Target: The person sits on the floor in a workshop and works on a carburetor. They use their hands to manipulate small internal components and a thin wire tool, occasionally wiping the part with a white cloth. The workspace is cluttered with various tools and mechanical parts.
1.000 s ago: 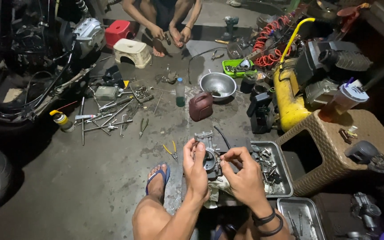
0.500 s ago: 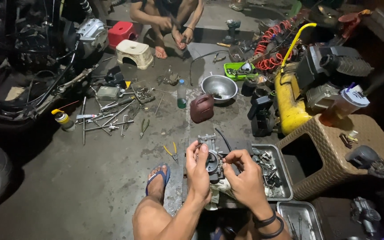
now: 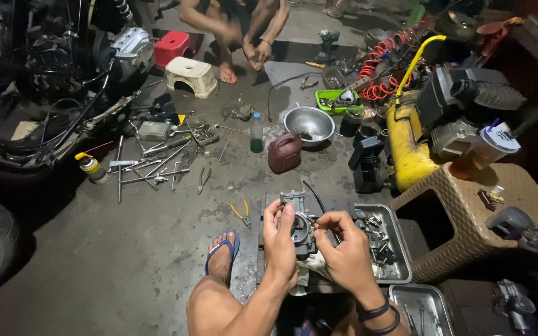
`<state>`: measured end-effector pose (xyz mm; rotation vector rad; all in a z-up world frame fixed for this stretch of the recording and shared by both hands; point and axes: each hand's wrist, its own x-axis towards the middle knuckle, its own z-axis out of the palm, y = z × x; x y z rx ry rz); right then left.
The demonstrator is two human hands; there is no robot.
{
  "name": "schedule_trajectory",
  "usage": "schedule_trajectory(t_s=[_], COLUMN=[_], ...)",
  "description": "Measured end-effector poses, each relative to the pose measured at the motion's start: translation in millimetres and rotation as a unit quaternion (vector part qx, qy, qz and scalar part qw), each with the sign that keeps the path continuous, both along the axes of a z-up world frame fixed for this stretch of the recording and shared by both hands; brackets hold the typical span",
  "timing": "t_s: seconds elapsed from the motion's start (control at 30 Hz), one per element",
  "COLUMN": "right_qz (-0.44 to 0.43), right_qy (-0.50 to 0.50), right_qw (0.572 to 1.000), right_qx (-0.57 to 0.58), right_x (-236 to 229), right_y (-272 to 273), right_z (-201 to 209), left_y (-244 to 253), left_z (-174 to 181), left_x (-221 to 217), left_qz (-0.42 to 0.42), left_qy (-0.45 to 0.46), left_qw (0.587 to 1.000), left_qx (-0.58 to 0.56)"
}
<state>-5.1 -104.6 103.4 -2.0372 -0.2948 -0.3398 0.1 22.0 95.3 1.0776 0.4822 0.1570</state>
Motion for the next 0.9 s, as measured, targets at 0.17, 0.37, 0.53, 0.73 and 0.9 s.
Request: schedule_trajectory(t_s=[0.17, 0.37, 0.53, 0.73, 0.9], right_qz=[0.001, 0.01, 0.014, 0.005, 0.006], right_qy=[0.005, 0.001, -0.008, 0.001, 0.01], right_qw=[1.0, 1.0, 1.0, 1.0, 0.998], right_qx=[-0.004, 0.006, 0.006, 0.01, 0.065], right_x=[1.1, 1.4, 2.0, 0.4, 2.2], right_y=[-1.9, -2.1, -3.3, -2.8, -7.7], right_z=[-2.6, -2.0, -3.7, -0.8, -3.4], left_y=[-0.1, 0.0, -1.4, -1.3, -1.0], left_z=[1.9, 4.8, 1.7, -0.9, 0.4], left_x=[-0.6, -1.3, -0.5, 0.5, -0.2], left_qz=[-0.001, -0.005, 0.0, -0.001, -0.008], left_qy=[0.004, 0.008, 0.006, 0.006, 0.004], left_qw=[1.0, 1.0, 1.0, 0.999, 0.999], left_qx=[-0.009, -0.014, -0.023, -0.034, -0.034])
